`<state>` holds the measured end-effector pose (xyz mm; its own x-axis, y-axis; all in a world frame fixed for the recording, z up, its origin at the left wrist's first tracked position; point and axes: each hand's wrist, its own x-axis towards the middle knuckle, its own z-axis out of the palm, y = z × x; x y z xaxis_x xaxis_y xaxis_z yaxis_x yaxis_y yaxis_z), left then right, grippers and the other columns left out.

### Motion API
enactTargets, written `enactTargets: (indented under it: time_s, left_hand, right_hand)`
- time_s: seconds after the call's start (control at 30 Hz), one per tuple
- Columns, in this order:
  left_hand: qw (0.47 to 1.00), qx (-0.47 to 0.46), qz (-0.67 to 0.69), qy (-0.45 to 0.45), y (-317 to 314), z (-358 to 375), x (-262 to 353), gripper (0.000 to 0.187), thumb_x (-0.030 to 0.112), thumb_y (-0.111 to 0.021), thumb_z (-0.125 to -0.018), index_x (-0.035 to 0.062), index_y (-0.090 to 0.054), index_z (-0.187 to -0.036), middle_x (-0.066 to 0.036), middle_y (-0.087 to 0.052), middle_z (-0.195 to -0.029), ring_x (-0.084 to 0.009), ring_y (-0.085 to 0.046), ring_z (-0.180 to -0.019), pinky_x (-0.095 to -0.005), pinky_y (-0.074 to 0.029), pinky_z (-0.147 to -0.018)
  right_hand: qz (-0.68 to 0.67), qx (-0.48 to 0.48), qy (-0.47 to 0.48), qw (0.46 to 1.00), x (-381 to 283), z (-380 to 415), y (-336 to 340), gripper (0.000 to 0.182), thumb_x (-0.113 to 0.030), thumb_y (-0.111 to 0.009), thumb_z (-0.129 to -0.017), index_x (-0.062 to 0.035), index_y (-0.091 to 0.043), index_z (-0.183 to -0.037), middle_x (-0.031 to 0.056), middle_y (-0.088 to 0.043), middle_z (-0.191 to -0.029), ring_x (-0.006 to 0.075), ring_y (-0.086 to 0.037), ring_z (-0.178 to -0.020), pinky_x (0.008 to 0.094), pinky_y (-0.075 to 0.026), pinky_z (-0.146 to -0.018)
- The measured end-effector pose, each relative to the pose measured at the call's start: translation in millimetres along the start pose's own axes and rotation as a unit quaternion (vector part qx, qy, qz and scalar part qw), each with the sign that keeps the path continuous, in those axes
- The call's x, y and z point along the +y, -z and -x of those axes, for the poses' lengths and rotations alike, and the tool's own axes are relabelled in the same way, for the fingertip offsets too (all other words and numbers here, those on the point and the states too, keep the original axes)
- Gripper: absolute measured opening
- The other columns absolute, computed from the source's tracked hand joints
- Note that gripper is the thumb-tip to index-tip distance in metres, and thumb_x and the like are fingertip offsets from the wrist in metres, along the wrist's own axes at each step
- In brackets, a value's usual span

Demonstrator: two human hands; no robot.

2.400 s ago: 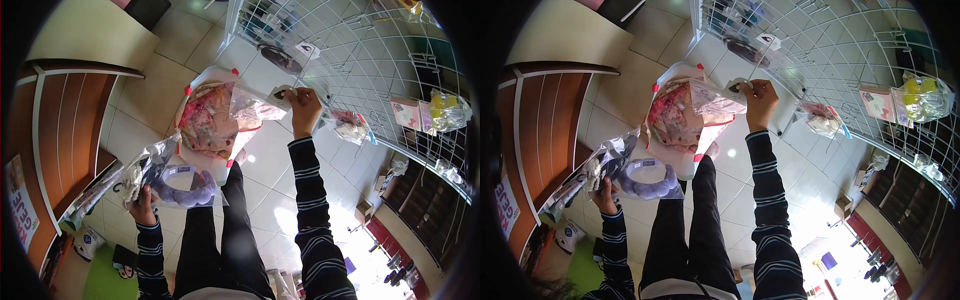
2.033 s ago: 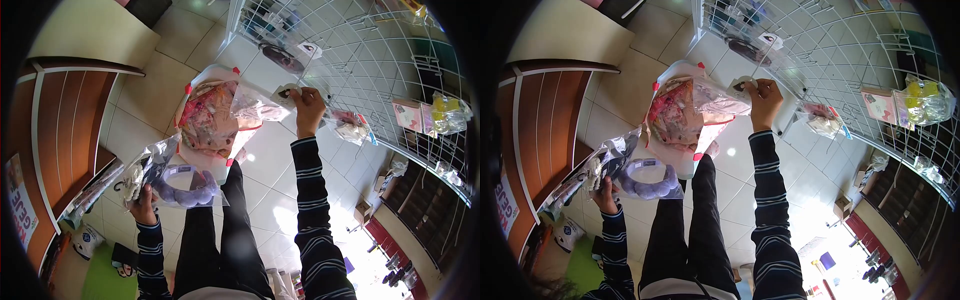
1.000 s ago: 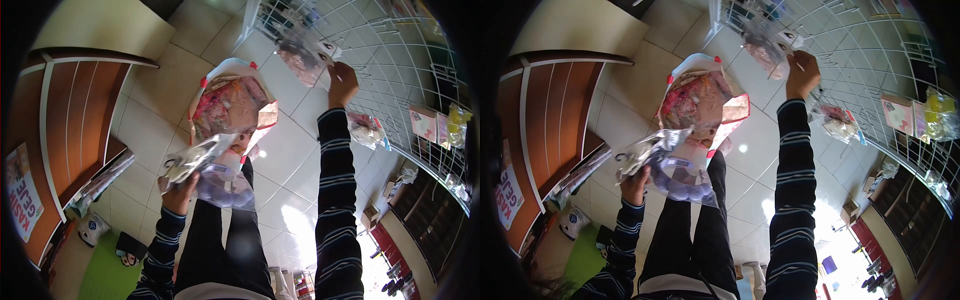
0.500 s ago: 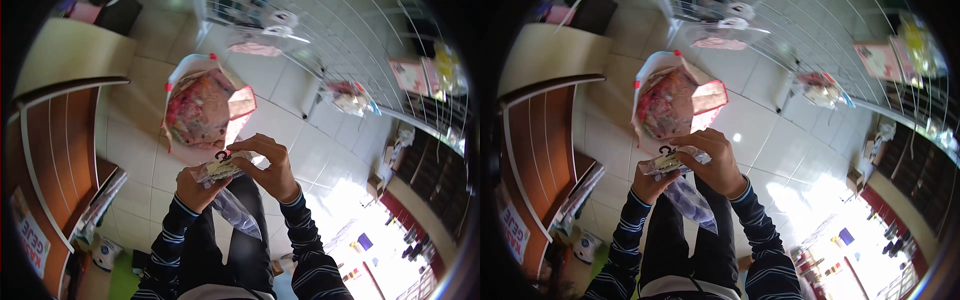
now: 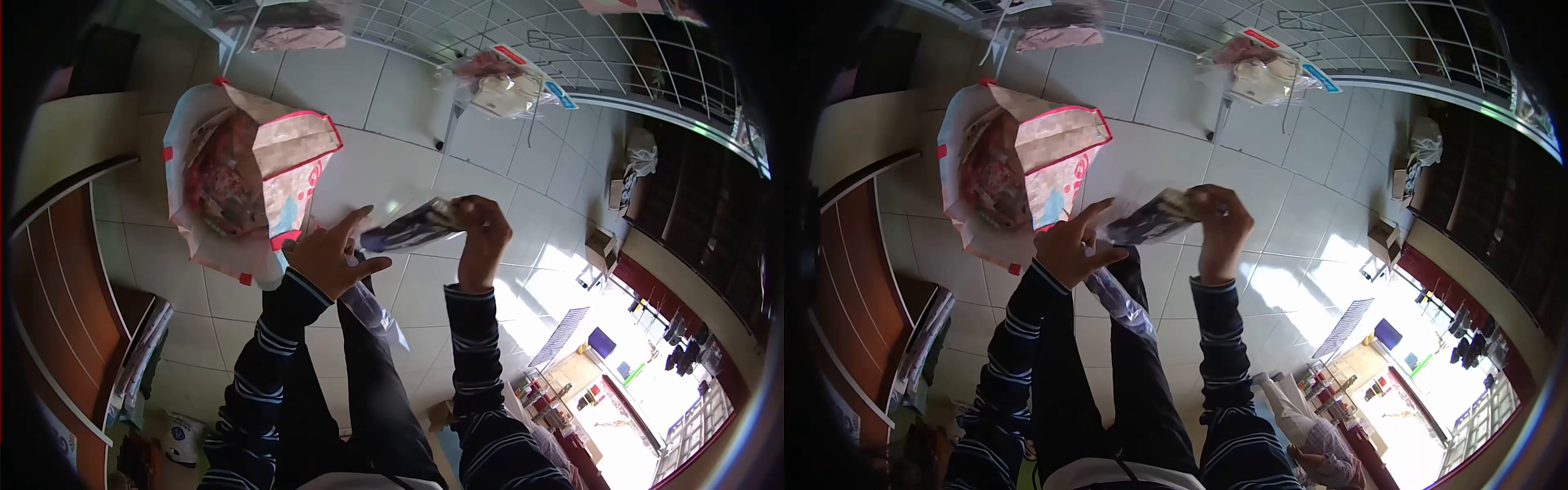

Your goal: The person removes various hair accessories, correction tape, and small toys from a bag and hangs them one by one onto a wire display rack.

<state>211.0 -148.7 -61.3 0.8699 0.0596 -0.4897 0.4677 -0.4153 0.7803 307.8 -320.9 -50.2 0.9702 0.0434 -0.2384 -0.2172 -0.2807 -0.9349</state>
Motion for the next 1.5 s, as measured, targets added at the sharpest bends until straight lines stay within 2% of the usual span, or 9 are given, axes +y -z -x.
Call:
enactTargets:
  time_s: [0.17, 0.9, 1.1, 1.17, 1.23, 1.3, 1.37, 1.43, 1.5]
  left_hand:
    - [0.997, 0.030, -0.073, 0.001, -31, -15, 11, 0.061, 0.039, -0.064, -0.062, 0.0119, -0.044, -0.112, -0.003, -0.042, -0.044, -0.0140, -0.042, -0.037, -0.0267, -0.036, -0.043]
    - [0.997, 0.056, -0.045, -0.008, -41, -27, 14, 0.041, 0.033, -0.063, -0.062, 0.0103, -0.053, -0.095, -0.003, -0.041, -0.044, -0.0130, -0.045, -0.041, -0.0264, -0.037, -0.044]
    - [0.993, 0.031, 0.092, 0.065, -30, -29, 5, 0.033, 0.027, -0.062, -0.069, 0.0017, -0.054, -0.087, 0.000, -0.040, -0.041, -0.0054, -0.040, -0.038, -0.0203, -0.029, -0.039]
    - [0.969, 0.032, 0.223, 0.098, -23, -30, 3, 0.029, 0.027, -0.061, -0.071, 0.0017, -0.055, -0.084, 0.001, -0.041, -0.043, -0.0046, -0.041, -0.039, -0.0195, -0.029, -0.039]
    - [0.944, 0.067, 0.294, 0.132, -22, -30, -3, 0.037, 0.038, -0.063, -0.067, 0.0018, -0.057, -0.073, -0.001, -0.048, -0.046, -0.0051, -0.042, -0.039, -0.0176, -0.032, -0.041]
    - [0.914, 0.040, 0.360, 0.184, -15, -32, -9, 0.039, 0.040, -0.062, -0.068, 0.0021, -0.058, -0.073, -0.002, -0.048, -0.047, -0.0053, -0.045, -0.041, -0.0169, -0.033, -0.042]
    - [0.900, 0.033, 0.387, 0.200, -10, -32, -10, 0.043, 0.045, -0.061, -0.067, 0.0024, -0.058, -0.072, -0.002, -0.048, -0.048, -0.0064, -0.047, -0.041, -0.0180, -0.035, -0.040]
    - [0.831, -0.019, 0.468, 0.301, 2, -31, 4, 0.047, 0.050, -0.060, -0.066, 0.0030, -0.057, -0.073, -0.002, -0.046, -0.047, -0.0083, -0.046, -0.038, -0.0201, -0.036, -0.037]
    - [0.836, -0.040, 0.459, 0.298, 9, -22, 20, 0.044, 0.047, -0.050, -0.075, 0.0036, -0.055, -0.077, -0.001, -0.044, -0.046, -0.0054, -0.040, -0.037, -0.0169, -0.032, -0.039]
  right_hand:
    - [0.140, 0.147, 0.079, 0.976, 40, -81, 76, 0.013, -0.009, -0.061, -0.071, 0.0021, -0.059, -0.078, 0.0050, -0.060, -0.070, 0.0092, -0.054, -0.066, 0.0217, -0.042, -0.061]
    - [0.145, 0.107, 0.139, 0.974, 65, -172, 73, 0.018, -0.014, -0.059, -0.074, 0.0017, -0.060, -0.083, 0.0025, -0.058, -0.073, 0.0085, -0.051, -0.067, 0.0226, -0.041, -0.062]
    - [0.062, 0.086, 0.195, 0.975, 65, -210, 73, 0.019, -0.012, -0.062, -0.070, -0.0012, -0.061, -0.086, 0.0047, -0.061, -0.082, 0.0122, -0.054, -0.075, 0.0255, -0.041, -0.070]
    - [0.086, 0.155, 0.202, 0.963, 74, -207, 83, 0.034, -0.010, -0.064, -0.069, -0.0041, -0.055, -0.101, 0.0058, -0.057, -0.099, 0.0152, -0.051, -0.089, 0.0278, -0.041, -0.075]
    - [0.119, 0.170, 0.159, 0.965, 42, -158, 75, 0.036, -0.016, -0.062, -0.072, -0.0047, -0.052, -0.105, 0.0075, -0.054, -0.102, 0.0168, -0.050, -0.091, 0.0295, -0.040, -0.078]
    - [0.090, -0.041, 0.101, 0.990, 8, -98, 64, 0.056, -0.044, -0.052, -0.074, -0.0056, -0.043, -0.114, 0.0091, -0.048, -0.112, 0.0225, -0.044, -0.105, 0.0435, -0.034, -0.085]
    - [0.035, -0.270, 0.015, 0.962, -2, -58, 64, 0.083, -0.064, -0.050, -0.063, -0.0027, -0.038, -0.117, 0.0144, -0.046, -0.114, 0.0258, -0.040, -0.109, 0.0429, -0.034, -0.086]
    - [0.024, -0.290, -0.022, 0.957, 8, -31, 58, 0.098, -0.066, -0.059, -0.051, -0.0022, -0.032, -0.120, 0.0161, -0.041, -0.117, 0.0298, -0.039, -0.109, 0.0430, -0.036, -0.084]
    - [0.074, -0.264, -0.005, 0.962, 7, -22, 55, 0.088, -0.050, -0.067, -0.056, -0.0059, -0.031, -0.122, 0.0149, -0.038, -0.120, 0.0322, -0.039, -0.109, 0.0465, -0.036, -0.084]
